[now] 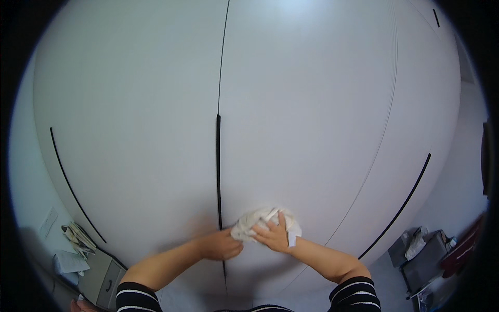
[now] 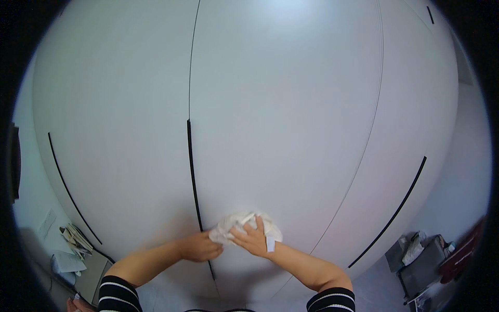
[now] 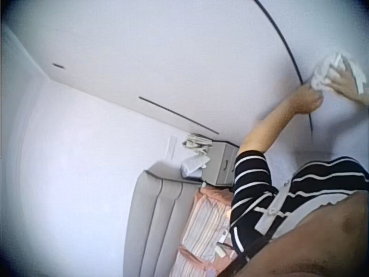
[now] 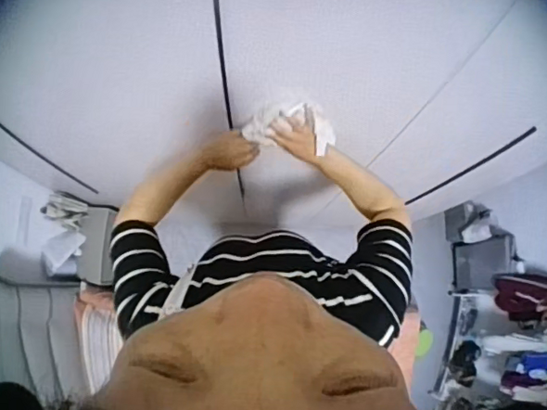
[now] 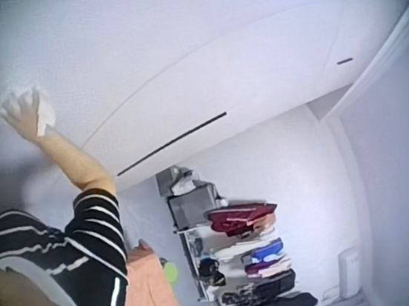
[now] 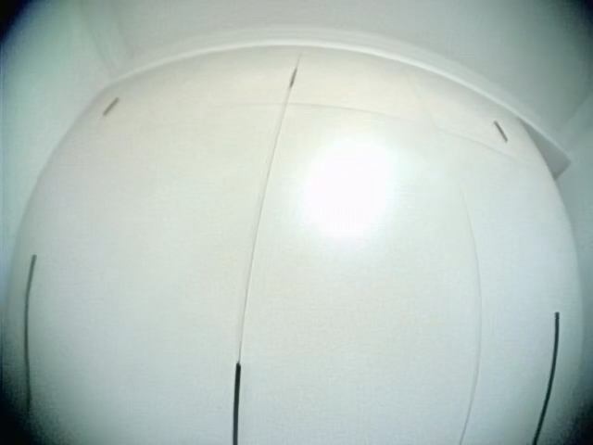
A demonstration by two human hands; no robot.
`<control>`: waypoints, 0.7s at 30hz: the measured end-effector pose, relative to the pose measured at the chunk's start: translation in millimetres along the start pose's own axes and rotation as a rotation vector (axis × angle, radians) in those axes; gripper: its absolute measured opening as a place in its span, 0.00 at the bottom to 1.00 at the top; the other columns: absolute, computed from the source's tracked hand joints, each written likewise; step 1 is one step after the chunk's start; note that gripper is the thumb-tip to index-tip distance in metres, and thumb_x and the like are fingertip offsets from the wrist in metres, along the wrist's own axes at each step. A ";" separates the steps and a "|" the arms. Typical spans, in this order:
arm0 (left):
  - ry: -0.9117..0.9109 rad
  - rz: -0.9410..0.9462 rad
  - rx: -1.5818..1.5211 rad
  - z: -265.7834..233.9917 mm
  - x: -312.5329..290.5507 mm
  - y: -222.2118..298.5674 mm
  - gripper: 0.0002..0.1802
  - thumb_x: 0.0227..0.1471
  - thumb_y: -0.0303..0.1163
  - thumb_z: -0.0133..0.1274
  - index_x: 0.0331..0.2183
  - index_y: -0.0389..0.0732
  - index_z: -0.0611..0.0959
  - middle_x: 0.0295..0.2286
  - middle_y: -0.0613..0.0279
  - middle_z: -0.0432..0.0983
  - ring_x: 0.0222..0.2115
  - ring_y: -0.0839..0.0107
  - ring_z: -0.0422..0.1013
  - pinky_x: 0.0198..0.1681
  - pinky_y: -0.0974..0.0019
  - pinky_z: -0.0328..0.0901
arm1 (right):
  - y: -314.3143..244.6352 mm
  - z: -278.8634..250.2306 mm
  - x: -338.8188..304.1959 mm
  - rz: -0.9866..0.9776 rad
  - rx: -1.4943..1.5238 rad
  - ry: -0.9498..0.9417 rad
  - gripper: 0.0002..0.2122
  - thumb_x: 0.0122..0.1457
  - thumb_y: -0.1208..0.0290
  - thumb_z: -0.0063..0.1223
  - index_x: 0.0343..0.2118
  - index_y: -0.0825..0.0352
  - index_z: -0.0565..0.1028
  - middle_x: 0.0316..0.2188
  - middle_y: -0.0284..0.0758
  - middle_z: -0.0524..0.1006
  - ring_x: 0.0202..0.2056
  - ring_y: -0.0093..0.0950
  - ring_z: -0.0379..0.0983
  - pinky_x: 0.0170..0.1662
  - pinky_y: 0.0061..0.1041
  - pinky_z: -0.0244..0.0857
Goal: The person wipes the exterior surface of a white wardrobe door using a white cloth. They move the cloth in circular and vertical motions across the door panels and along the vertical seam between the doors.
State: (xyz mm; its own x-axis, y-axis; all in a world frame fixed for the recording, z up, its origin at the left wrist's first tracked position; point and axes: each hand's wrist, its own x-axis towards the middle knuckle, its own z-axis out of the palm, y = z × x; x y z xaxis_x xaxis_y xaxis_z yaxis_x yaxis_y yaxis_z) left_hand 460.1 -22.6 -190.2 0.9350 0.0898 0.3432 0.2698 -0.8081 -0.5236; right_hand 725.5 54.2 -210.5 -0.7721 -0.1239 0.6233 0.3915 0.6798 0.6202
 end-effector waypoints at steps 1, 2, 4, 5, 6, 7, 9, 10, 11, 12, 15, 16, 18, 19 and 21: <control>-0.037 0.035 -0.024 5.7 -6.0 14.1 0.10 0.52 0.30 0.51 0.37 0.37 0.81 0.39 0.53 0.78 0.44 0.59 0.73 0.56 0.45 0.61 | -3.9 5.5 -9.2 -0.055 0.041 -0.016 0.15 0.47 0.60 0.55 0.40 0.50 0.79 0.52 0.27 0.71 0.53 0.41 0.65 0.50 0.67 0.53; -0.073 0.072 -0.049 10.5 -10.1 24.1 0.11 0.53 0.30 0.50 0.37 0.38 0.81 0.40 0.53 0.77 0.44 0.60 0.73 0.56 0.45 0.60 | -6.9 9.9 -16.8 -0.110 0.080 -0.033 0.15 0.47 0.60 0.55 0.39 0.50 0.79 0.52 0.27 0.71 0.53 0.40 0.65 0.50 0.66 0.53; -0.053 -0.119 -0.036 17.0 -17.5 28.9 0.11 0.53 0.31 0.50 0.38 0.40 0.81 0.42 0.55 0.77 0.47 0.60 0.71 0.58 0.41 0.56 | 9.9 -14.4 36.3 -0.130 0.031 -0.125 0.14 0.46 0.61 0.55 0.38 0.51 0.80 0.53 0.27 0.71 0.54 0.40 0.64 0.51 0.65 0.53; -0.049 -0.218 -0.025 16.4 -20.9 29.2 0.12 0.53 0.31 0.49 0.39 0.41 0.81 0.43 0.56 0.76 0.48 0.60 0.70 0.59 0.38 0.54 | 24.6 -28.2 73.7 -0.141 0.009 -0.164 0.13 0.46 0.62 0.55 0.38 0.51 0.80 0.53 0.28 0.71 0.55 0.40 0.64 0.51 0.64 0.53; -0.011 -0.279 0.071 11.2 -21.3 25.0 0.12 0.52 0.31 0.49 0.39 0.42 0.81 0.44 0.57 0.75 0.50 0.61 0.69 0.60 0.36 0.51 | 39.0 -32.7 104.9 -0.090 -0.029 -0.057 0.13 0.46 0.63 0.55 0.38 0.51 0.79 0.53 0.29 0.71 0.56 0.41 0.63 0.51 0.64 0.53; 0.029 -0.337 0.163 1.4 -18.3 14.1 0.12 0.51 0.31 0.50 0.39 0.43 0.81 0.46 0.58 0.74 0.52 0.61 0.67 0.60 0.34 0.48 | 57.0 -39.5 137.0 -0.034 -0.067 0.045 0.13 0.46 0.64 0.55 0.38 0.50 0.79 0.53 0.30 0.71 0.56 0.42 0.63 0.51 0.64 0.54; 0.077 -0.445 0.282 -19.4 -13.1 -5.2 0.13 0.49 0.32 0.51 0.40 0.44 0.81 0.48 0.60 0.73 0.54 0.61 0.64 0.61 0.30 0.43 | 97.8 -71.6 202.1 0.053 -0.132 0.162 0.17 0.46 0.66 0.57 0.42 0.50 0.78 0.55 0.35 0.69 0.58 0.46 0.60 0.51 0.69 0.51; 0.084 -0.497 0.306 -28.5 -10.8 -13.3 0.14 0.48 0.32 0.52 0.40 0.45 0.81 0.49 0.61 0.72 0.55 0.61 0.63 0.61 0.29 0.41 | 112.2 -89.1 229.9 0.138 -0.173 0.231 0.17 0.47 0.67 0.57 0.43 0.50 0.78 0.55 0.35 0.68 0.58 0.47 0.60 0.52 0.68 0.50; 0.087 -0.553 0.335 -36.5 -11.2 -18.2 0.14 0.47 0.32 0.53 0.40 0.45 0.81 0.50 0.62 0.72 0.56 0.61 0.62 0.61 0.27 0.39 | 119.5 -98.8 249.9 0.223 -0.212 0.303 0.17 0.47 0.68 0.57 0.44 0.50 0.78 0.56 0.35 0.67 0.58 0.47 0.59 0.52 0.67 0.50; 0.108 -0.542 0.357 -38.7 -10.2 -23.0 0.14 0.46 0.31 0.54 0.39 0.45 0.81 0.50 0.62 0.71 0.57 0.61 0.61 0.61 0.27 0.39 | 121.8 -97.9 255.4 0.280 -0.218 0.350 0.17 0.48 0.69 0.57 0.44 0.50 0.77 0.57 0.35 0.67 0.58 0.47 0.59 0.53 0.67 0.50; 0.157 -0.522 0.382 -39.8 -14.6 -20.1 0.14 0.43 0.29 0.55 0.37 0.45 0.81 0.49 0.62 0.70 0.55 0.59 0.62 0.59 0.29 0.43 | 107.0 -82.8 254.1 0.421 -0.225 0.432 0.17 0.48 0.70 0.57 0.44 0.49 0.77 0.57 0.34 0.67 0.57 0.47 0.59 0.53 0.65 0.50; 0.173 -0.520 0.360 -42.3 -16.2 -13.8 0.14 0.42 0.28 0.56 0.36 0.44 0.80 0.47 0.61 0.72 0.52 0.59 0.64 0.58 0.31 0.47 | 86.5 -66.6 238.6 0.443 -0.226 0.415 0.17 0.48 0.69 0.57 0.44 0.48 0.77 0.57 0.34 0.67 0.57 0.47 0.60 0.52 0.64 0.51; 0.227 -0.486 0.263 -37.6 -24.9 -2.8 0.14 0.40 0.26 0.56 0.35 0.44 0.80 0.41 0.60 0.73 0.46 0.59 0.68 0.54 0.36 0.56 | 41.8 -30.5 197.2 0.472 -0.219 0.352 0.17 0.49 0.68 0.57 0.44 0.48 0.77 0.57 0.33 0.67 0.56 0.46 0.60 0.52 0.64 0.52; 0.267 -0.447 0.189 -32.3 -32.9 5.3 0.14 0.40 0.25 0.56 0.34 0.43 0.80 0.38 0.60 0.74 0.42 0.59 0.70 0.51 0.40 0.61 | 17.9 -15.0 170.5 0.481 -0.218 0.309 0.17 0.49 0.67 0.58 0.44 0.48 0.77 0.57 0.33 0.67 0.56 0.46 0.61 0.51 0.63 0.52; 0.309 -0.382 0.079 -26.5 -40.6 18.5 0.13 0.39 0.24 0.56 0.34 0.42 0.80 0.33 0.60 0.73 0.35 0.60 0.71 0.45 0.46 0.66 | -30.9 7.0 111.5 0.441 -0.123 0.143 0.15 0.50 0.64 0.56 0.44 0.48 0.77 0.57 0.31 0.67 0.55 0.45 0.61 0.51 0.62 0.53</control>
State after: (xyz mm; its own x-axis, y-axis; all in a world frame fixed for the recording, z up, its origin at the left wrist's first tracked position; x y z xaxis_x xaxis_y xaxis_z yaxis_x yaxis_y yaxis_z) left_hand 421.1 -56.7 -193.2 0.6574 0.1846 0.7306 0.6075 -0.7034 -0.3689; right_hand 623.8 24.5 -163.5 -0.4457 0.0535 0.8936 0.7297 0.5999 0.3280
